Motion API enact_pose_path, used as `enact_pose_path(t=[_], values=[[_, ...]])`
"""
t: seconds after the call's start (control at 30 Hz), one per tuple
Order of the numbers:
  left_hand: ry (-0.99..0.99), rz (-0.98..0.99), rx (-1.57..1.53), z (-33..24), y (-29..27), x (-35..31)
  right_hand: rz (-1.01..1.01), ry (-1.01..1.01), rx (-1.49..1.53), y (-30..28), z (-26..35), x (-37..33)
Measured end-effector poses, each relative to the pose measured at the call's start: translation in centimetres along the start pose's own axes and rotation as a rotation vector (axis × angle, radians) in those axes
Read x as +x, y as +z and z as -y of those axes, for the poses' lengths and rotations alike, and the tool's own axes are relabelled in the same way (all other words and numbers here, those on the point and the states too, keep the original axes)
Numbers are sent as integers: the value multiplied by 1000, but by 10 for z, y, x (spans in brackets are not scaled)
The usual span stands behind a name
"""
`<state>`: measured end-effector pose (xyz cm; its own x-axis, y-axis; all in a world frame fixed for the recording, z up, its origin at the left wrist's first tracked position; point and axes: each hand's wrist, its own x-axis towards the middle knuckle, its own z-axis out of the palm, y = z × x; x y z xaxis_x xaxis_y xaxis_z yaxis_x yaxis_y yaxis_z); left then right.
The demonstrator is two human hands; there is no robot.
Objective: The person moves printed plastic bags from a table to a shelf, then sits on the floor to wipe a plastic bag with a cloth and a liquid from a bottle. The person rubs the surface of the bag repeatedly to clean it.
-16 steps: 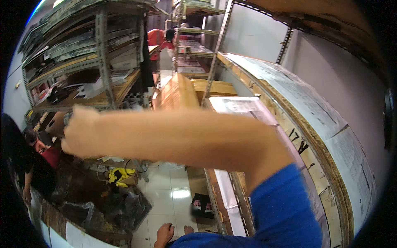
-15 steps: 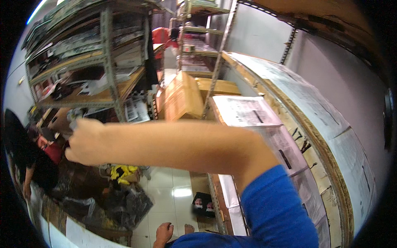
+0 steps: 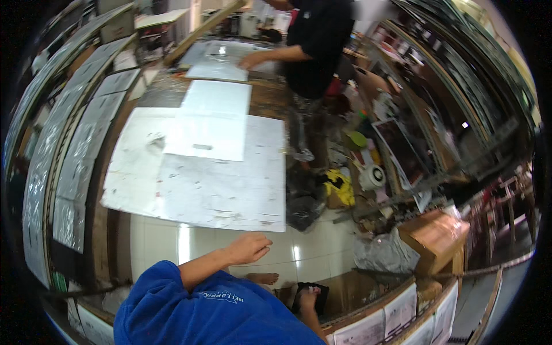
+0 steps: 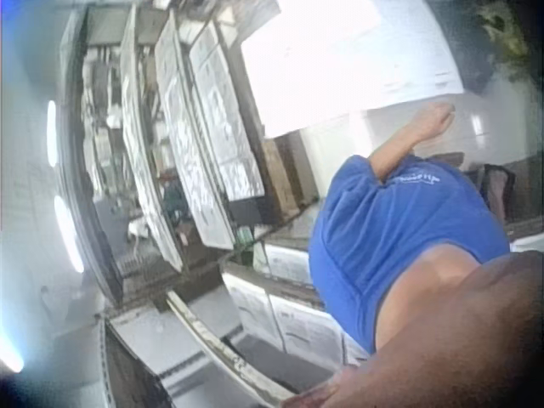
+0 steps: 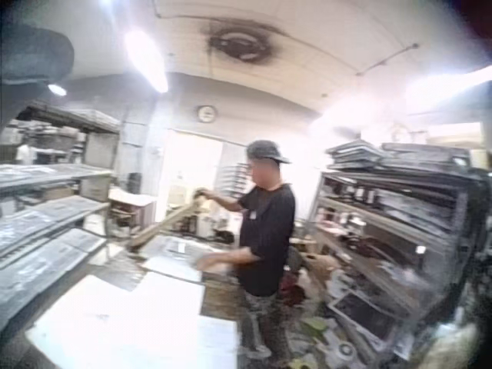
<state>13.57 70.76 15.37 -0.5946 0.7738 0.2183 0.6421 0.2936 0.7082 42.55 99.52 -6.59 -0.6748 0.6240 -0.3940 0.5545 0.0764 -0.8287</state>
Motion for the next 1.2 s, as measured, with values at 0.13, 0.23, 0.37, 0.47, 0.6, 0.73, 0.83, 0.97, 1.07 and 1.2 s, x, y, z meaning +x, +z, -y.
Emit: enact_pose_path(t=[0.13,0.23,0.37,0.47,0.6,0.73,0.83,0.97,1.07,1.2], values=[[-179,-338,128,29,-66,-74,324,173,-397,74,-21,-56],[-387,-450,304,68,-100,-135,438,182,-534,96,34,-92],[-477,-478,589,82,-125,-160,479,106,-449,104,-8,-58],[-471,-514,527,100,-124,-172,316,240,-37,129,9,-6],[-464,-564,499,99,-121,-161,300,98,-80,126,58,38],[-470,-604,461,103,-123,-160,294,74,-159,132,87,40],[-492,-670,365,111,-129,-154,335,57,-273,133,79,25],[-498,-776,262,122,-158,-141,442,-11,-469,133,77,-16],[-385,-803,401,131,-178,-105,393,-55,-767,112,13,-12],[-232,-685,654,141,-205,-62,317,-91,-906,81,-62,-22]])
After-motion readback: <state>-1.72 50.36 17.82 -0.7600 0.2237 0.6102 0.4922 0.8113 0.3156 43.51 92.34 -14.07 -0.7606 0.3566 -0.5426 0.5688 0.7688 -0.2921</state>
